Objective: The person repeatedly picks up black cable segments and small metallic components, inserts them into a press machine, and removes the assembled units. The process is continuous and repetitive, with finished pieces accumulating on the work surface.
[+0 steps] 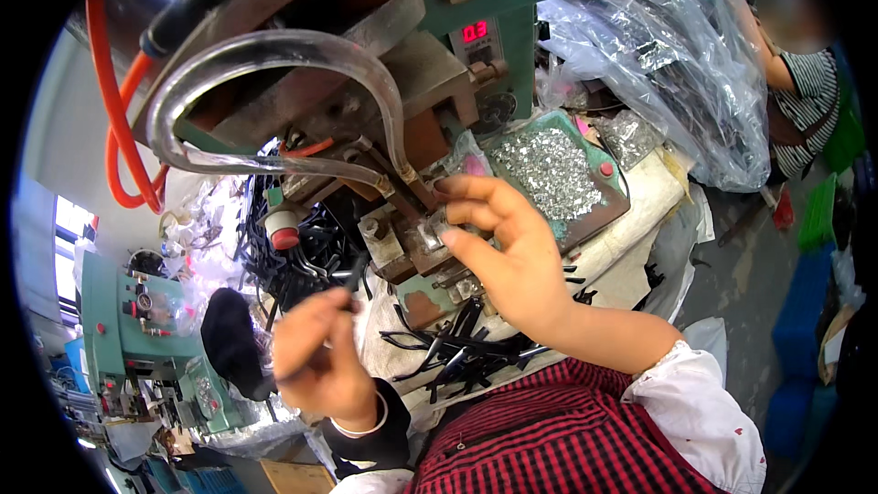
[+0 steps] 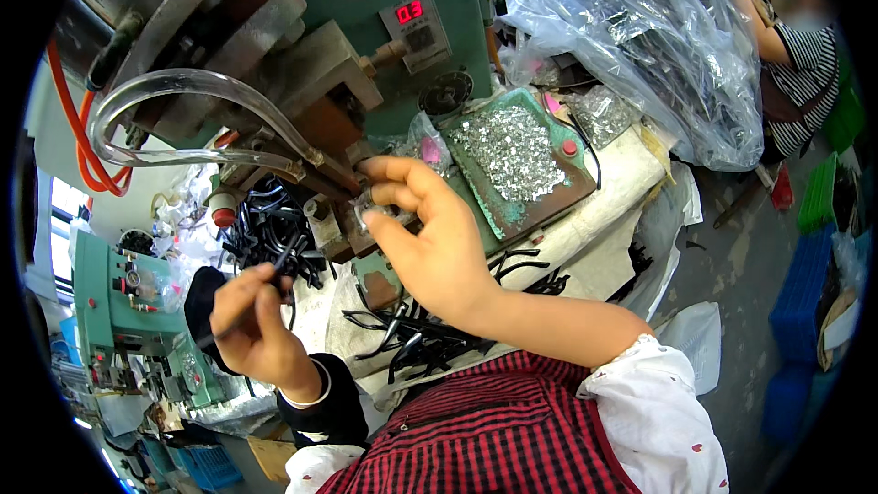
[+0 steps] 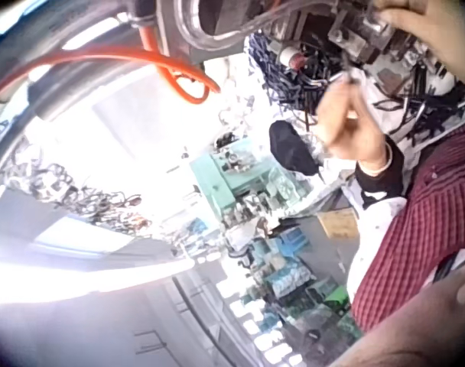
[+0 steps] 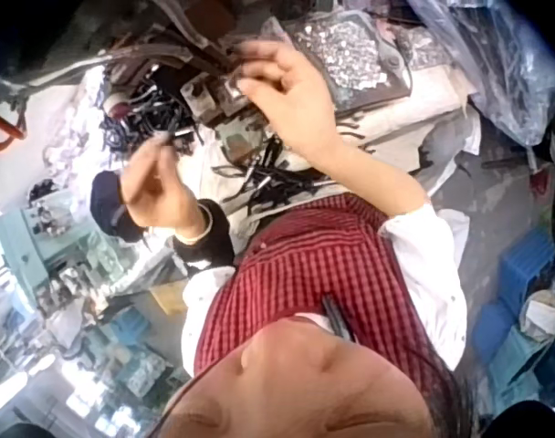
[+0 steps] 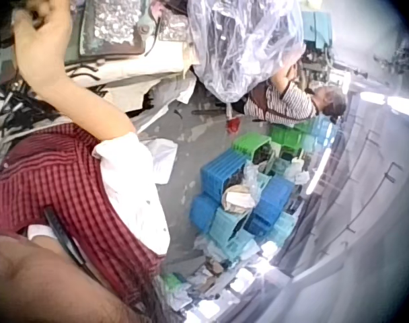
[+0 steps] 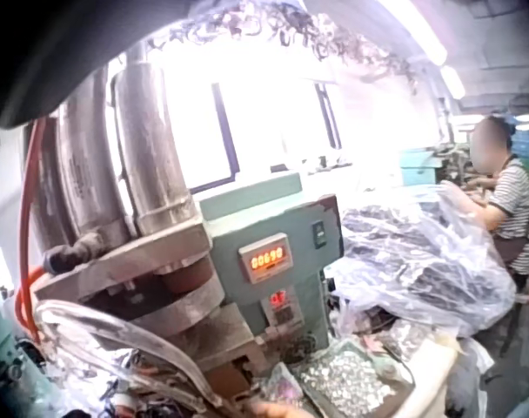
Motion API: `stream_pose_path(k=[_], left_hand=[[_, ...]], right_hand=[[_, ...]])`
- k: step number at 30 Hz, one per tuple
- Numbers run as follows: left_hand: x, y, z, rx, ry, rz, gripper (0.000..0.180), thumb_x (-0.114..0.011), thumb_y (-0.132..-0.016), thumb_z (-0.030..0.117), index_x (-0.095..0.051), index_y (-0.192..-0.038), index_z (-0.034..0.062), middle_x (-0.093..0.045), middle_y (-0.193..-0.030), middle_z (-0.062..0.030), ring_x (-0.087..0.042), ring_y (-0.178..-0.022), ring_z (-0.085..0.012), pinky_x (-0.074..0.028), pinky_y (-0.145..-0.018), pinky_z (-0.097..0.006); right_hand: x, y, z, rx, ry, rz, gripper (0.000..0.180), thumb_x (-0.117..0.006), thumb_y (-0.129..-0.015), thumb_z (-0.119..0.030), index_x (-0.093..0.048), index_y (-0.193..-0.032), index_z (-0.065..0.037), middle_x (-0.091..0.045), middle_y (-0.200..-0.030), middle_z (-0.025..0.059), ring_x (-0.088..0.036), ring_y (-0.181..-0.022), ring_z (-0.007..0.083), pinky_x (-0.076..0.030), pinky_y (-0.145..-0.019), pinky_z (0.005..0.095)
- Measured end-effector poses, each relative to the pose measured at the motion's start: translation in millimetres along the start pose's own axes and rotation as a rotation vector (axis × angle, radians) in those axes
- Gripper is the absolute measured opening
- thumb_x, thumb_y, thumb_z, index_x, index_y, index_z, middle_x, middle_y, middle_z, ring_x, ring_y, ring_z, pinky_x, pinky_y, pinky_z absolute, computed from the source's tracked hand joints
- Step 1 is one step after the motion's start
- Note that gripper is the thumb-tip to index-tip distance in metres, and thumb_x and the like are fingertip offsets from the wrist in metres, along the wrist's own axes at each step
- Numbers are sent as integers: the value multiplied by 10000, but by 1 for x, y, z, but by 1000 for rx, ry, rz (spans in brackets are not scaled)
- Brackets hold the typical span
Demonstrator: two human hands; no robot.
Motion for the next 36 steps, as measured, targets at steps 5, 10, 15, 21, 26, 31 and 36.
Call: stream_pose_path(k=[5,10,15,21,26,31,36], left_hand=[[-51,14,18,-384,-170,-454,222,-837,-786,77,-696,-953,37,-742,-1031,-142,-659,-675,-206,-515,-583,-276],[-75,23,5,-561,-181,-454,288,-863,-738,48,-698,-973,45,-733,-989,-142,-627,-576,-179,-444,-469,-278],[-76,23,-2,-573,-157,-419,277,-853,-736,48,-690,-960,54,-730,-977,-128,-577,-526,-154,-401,-441,-270],[-65,22,14,-343,-191,-491,238,-833,-745,24,-713,-951,31,-748,-1023,-147,-649,-632,-179,-479,-533,-281],[20,32,10,-161,-549,-205,238,-788,-785,-26,-743,-1015,18,-751,-928,-126,-681,-738,-219,-526,-653,-292],[47,-7,-44,72,-688,-155,132,-748,-782,-51,-744,-891,23,-729,-966,-98,-659,-901,-265,-489,-827,-352],[11,34,-116,155,-900,-505,172,-811,-691,95,-737,-842,58,-615,-964,-73,-557,-971,-304,-449,-814,-414]], right_hand=[[6,2,-21,121,269,-152,477,-628,-897,-21,-530,-1364,-1,-637,-1270,179,-624,-1197,253,-485,-998,336],[90,-37,21,324,1391,133,276,-733,-801,-121,-711,-1061,-31,-622,-1246,229,-536,-1262,420,-439,-1055,501],[137,-32,43,439,1390,245,156,-804,-733,-119,-750,-872,-71,-644,-1211,213,-530,-1285,400,-450,-1041,474],[137,-26,39,559,1213,336,52,-746,-811,-61,-739,-849,-26,-723,-1004,125,-673,-1066,322,-509,-944,402],[187,-11,63,235,222,547,177,-610,-1031,-161,-674,-1076,-1,-688,-950,9,-625,-884,79,-499,-819,250],[159,-37,74,172,172,529,141,-663,-974,-79,-661,-1083,11,-705,-911,33,-650,-815,83,-508,-765,221],[106,-49,59,185,206,346,150,-690,-927,-10,-687,-1075,11,-725,-917,33,-629,-811,58,-471,-745,191]])
Point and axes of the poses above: each hand's wrist, its own y-axis away from the middle knuckle, its own x-axis out of the back of the hand, z = x × y, the point moved 5 cm from there along -y, towards the middle knuckle
